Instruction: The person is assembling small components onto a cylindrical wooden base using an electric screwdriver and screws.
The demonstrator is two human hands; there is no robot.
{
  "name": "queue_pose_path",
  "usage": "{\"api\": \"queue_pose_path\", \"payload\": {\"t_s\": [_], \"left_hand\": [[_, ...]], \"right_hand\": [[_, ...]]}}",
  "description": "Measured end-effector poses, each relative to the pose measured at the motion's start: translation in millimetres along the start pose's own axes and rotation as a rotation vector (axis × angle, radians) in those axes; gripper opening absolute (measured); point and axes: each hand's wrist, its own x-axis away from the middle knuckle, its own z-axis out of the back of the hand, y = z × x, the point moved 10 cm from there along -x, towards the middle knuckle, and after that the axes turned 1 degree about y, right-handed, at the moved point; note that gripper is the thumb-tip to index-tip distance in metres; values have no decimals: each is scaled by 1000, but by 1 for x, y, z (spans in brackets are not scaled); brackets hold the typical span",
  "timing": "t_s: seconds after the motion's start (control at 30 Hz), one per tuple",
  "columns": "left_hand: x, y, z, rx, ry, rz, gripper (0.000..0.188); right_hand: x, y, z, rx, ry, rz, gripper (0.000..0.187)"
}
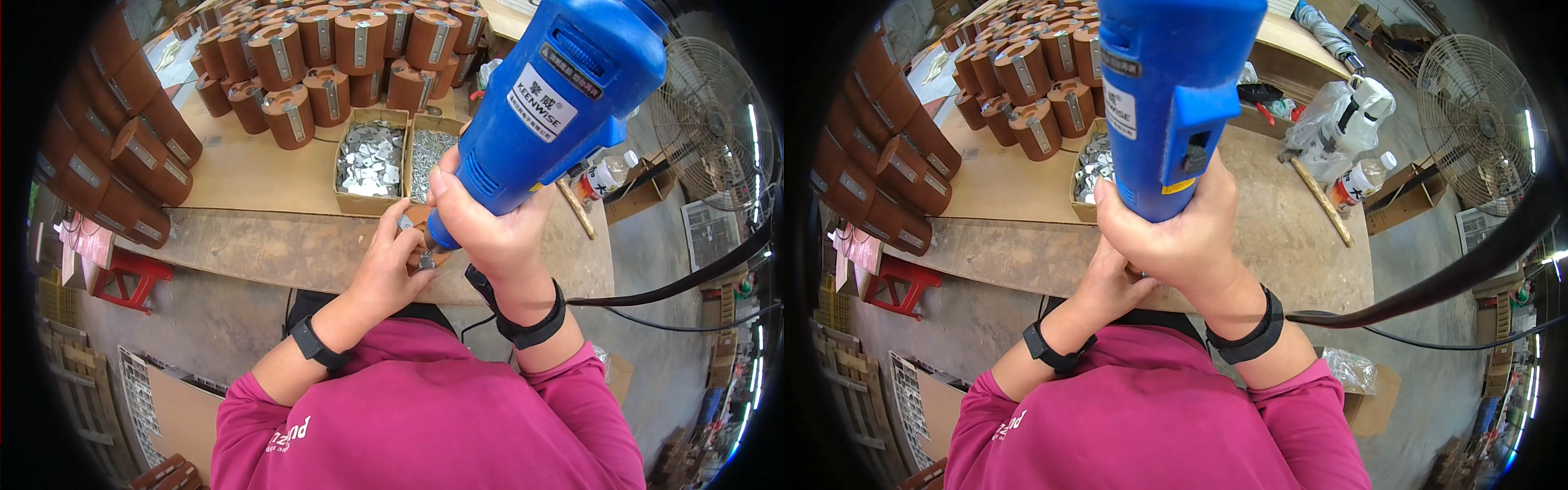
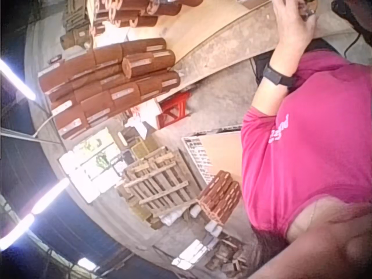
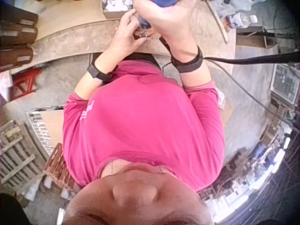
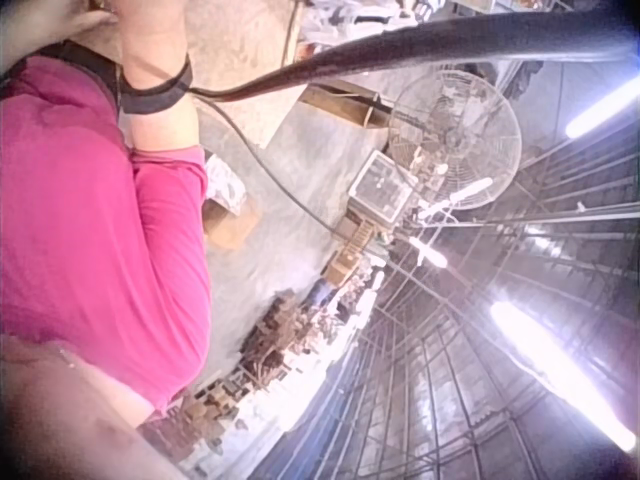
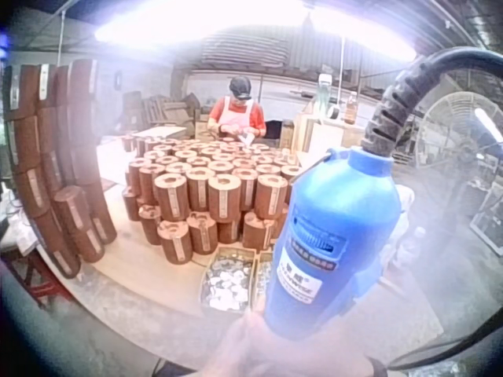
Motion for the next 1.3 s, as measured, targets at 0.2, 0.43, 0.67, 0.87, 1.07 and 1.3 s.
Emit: {"api": "queue_pose_path", "payload": {"t_s": [0.2, 0.43, 0.67, 0.87, 1.07, 1.3], "left_hand": [[-1, 3, 2, -27, 10, -21, 39], [0, -6, -3, 37, -41, 93, 38], [-2, 17, 7, -173, 7, -62, 38], [-3, 15, 10, -67, -15, -21, 41], [-2, 12, 13, -19, -54, -40, 32], [-2, 21, 21, -127, -84, -112, 72]], "right_hand": [[1, 6, 1, -54, 13, -39, 28], [3, 9, 6, -115, 20, -66, 34], [6, 20, 29, -266, 115, -145, 40], [17, 23, 86, -394, 350, -96, 37], [53, 76, 137, -485, 567, -318, 29], [105, 142, 157, -572, 792, -588, 19]]}}
